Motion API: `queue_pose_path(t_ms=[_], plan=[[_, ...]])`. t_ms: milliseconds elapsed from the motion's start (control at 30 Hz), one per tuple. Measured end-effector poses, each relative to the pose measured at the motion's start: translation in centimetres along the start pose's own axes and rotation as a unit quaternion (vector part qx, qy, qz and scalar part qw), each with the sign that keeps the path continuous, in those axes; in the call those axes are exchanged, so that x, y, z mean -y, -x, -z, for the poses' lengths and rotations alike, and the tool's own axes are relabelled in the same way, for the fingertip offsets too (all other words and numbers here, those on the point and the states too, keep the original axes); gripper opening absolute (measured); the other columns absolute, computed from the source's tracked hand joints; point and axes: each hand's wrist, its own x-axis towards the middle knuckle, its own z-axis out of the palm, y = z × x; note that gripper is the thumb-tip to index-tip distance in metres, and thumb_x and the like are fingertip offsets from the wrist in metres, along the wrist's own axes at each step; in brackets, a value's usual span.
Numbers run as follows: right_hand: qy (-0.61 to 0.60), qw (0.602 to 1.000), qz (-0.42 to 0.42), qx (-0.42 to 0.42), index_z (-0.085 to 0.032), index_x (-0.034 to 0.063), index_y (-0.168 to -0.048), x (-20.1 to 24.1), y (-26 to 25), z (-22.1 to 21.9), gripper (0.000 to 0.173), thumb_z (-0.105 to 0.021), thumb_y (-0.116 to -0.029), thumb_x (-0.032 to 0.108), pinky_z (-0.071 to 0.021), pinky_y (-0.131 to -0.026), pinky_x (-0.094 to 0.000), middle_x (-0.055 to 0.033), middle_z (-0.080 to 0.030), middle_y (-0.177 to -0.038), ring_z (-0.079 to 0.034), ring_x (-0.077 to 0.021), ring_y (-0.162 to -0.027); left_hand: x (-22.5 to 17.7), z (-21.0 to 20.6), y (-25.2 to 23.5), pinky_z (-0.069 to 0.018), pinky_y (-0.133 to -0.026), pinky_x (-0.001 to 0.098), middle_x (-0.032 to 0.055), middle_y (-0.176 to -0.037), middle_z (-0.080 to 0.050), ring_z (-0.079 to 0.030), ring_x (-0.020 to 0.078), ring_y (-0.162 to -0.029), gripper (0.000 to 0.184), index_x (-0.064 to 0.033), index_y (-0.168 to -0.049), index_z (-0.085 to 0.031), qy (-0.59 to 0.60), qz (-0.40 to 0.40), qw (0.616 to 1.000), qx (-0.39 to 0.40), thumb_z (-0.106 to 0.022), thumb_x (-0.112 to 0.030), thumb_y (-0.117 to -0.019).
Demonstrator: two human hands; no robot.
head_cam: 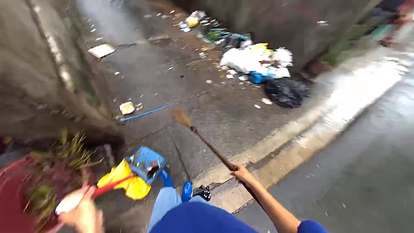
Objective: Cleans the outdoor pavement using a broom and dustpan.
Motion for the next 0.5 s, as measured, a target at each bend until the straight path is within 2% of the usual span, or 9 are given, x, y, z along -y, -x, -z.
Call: queue_pose_path(t_ms=[33,67,100,133,200,300,367,500], plan=[[0.007,0.999,-0.002,0.031,-0.042,0.0139,-0.156,2.6,-0.4,0.0,0.059,-0.066,-0.1018,0.013,-0.0538,-0.069,-0.0435,-0.02,-0.064,-0.118,-0.061,-0.0243,-0.078,-0.1,-1.3,-0.9,-0.0559,-0.081,0.0261,0.013,-0.104,-0.063,-0.062,0.0077,-0.092,0.044,0.0177,-0.12,-0.05,0.016,0.035,0.999,-0.037,-0.071,0.007,-0.0819],[0.009,0.999,-0.001,0.053,-0.034,0.017,-0.16,4.9,-0.8,-0.2,0.064,-0.063,-0.1038,0.015,-0.0504,-0.062,-0.0369,-0.0155,-0.062,-0.109,-0.056,-0.0185,-0.069,-0.1,-2.7,-2.4,-0.0557,-0.077,0.027,0.0098,-0.098,-0.064,-0.062,0.0075,-0.087,0.037,0.0141,-0.114,-0.054,0.029,0.066,0.995,-0.073,-0.07,0.01,-0.0803],[0.007,0.999,0.011,0.052,-0.031,0.0184,-0.162,6.8,-1.3,-0.5,0.065,-0.062,-0.1045,0.015,-0.0464,-0.053,-0.0316,-0.0116,-0.06,-0.097,-0.051,-0.0138,-0.06,0.0,-4.1,-4.1,-0.0553,-0.073,0.027,0.0065,-0.092,-0.064,-0.062,0.0071,-0.082,0.03,0.0098,-0.107,-0.057,0.041,0.083,0.991,-0.094,-0.069,0.013,-0.0797],[0.009,0.999,0.016,0.042,-0.03,0.019,-0.162,8.0,-1.6,-0.8,0.067,-0.062,-0.104,0.014,-0.0433,-0.048,-0.0295,-0.0106,-0.058,-0.091,-0.047,-0.0118,-0.054,0.6,-4.9,-5.7,-0.0552,-0.071,0.0273,0.0045,-0.089,-0.064,-0.062,0.0075,-0.079,0.026,0.0063,-0.101,-0.058,0.053,0.086,0.99,-0.101,-0.068,0.015,-0.0789],[0.028,0.999,0.034,0.013,-0.032,0.0167,-0.162,10.4,-2.3,-1.3,0.07,-0.065,-0.1007,0.007,-0.041,-0.045,-0.0299,-0.0142,-0.058,-0.094,-0.045,-0.0121,-0.051,1.9,-6.3,-8.7,-0.0555,-0.071,0.0293,0.0037,-0.09,-0.066,-0.063,0.0094,-0.081,0.022,0.0015,-0.093,-0.059,0.068,0.088,0.988,-0.104,-0.067,0.015,-0.078],[0.079,0.995,0.056,0.0,-0.034,0.0137,-0.161,14.8,-4.1,-1.9,0.073,-0.068,-0.0968,0.001,-0.0399,-0.047,-0.0313,-0.0182,-0.06,-0.098,-0.044,-0.0136,-0.052,2.7,-8.3,-12.7,-0.0557,-0.079,0.0336,0.0063,-0.094,-0.066,-0.063,0.0128,-0.089,0.019,0.0024,-0.094,-0.062,0.064,0.114,0.986,-0.107,-0.068,0.013,-0.0804],[0.081,0.995,0.06,0.025,-0.035,0.013,-0.16,18.5,-5.3,-3.0,0.072,-0.068,-0.0969,0.001,-0.0401,-0.045,-0.0294,-0.0166,-0.06,-0.096,-0.044,-0.0121,-0.051,3.1,-9.8,-14.8,-0.0555,-0.081,0.0342,0.0064,-0.096,-0.067,-0.063,0.0136,-0.092,0.019,0.0012,-0.093,-0.061,0.064,0.127,0.984,-0.106,-0.068,0.013,-0.0798],[0.06,0.986,0.071,0.139,-0.029,0.0114,-0.161,28.7,-6.9,-7.9,0.066,-0.061,-0.1031,0.007,-0.0435,-0.047,-0.0252,-0.0106,-0.058,-0.093,-0.047,-0.0086,-0.052,3.2,-12.7,-17.4,-0.0556,-0.081,0.0339,0.0074,-0.097,-0.068,-0.064,0.0146,-0.093,0.02,0.0009,-0.092,-0.063,0.047,0.159,0.98,-0.109,-0.069,0.014,-0.079]])
